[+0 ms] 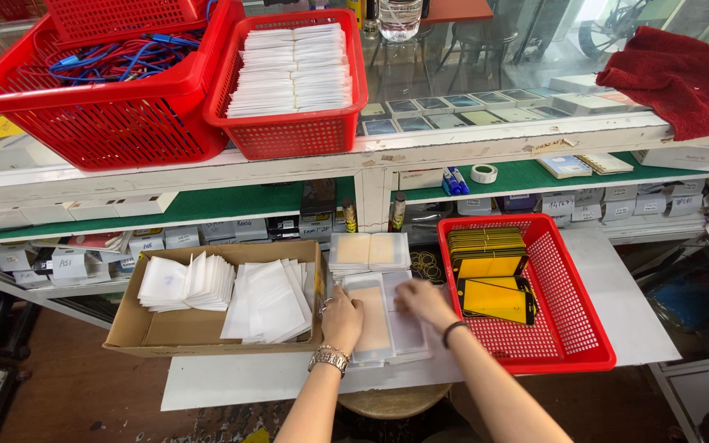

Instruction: The person picks yellow phone screen protectors and white paper sleeves from a cardboard box and plastic containers, inserts each protector into a paper sleeve, and places the sleeved protectors into a red plastic basket, repeating the packing cycle one item at a time.

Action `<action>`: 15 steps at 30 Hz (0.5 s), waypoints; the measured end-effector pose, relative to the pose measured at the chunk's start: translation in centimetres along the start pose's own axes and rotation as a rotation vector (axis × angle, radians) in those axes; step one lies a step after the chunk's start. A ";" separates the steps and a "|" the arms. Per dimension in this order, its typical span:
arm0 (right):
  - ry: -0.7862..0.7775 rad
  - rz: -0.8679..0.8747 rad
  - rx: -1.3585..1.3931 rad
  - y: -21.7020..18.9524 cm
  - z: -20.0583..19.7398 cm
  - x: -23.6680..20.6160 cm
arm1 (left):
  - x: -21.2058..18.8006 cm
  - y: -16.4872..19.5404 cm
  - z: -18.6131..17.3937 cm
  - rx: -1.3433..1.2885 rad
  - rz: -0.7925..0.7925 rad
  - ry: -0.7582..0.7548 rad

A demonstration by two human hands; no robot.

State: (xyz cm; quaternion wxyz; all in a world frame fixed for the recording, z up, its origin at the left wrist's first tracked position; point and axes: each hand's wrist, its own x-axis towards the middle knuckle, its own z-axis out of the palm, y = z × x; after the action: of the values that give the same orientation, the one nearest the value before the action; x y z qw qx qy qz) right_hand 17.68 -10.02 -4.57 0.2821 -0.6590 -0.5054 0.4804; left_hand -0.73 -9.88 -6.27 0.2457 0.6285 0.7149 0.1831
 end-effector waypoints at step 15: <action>-0.256 -0.083 0.503 -1.2 0.4 0.2 | 2.7 0.9 -1.7 -1.180 -0.102 -0.279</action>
State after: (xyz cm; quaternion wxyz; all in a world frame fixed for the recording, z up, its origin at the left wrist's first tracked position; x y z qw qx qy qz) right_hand 16.88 -9.45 -3.77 0.3900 -0.4812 -0.4284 0.6579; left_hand -1.22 -7.04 -4.72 0.6524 0.3693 0.4833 0.4521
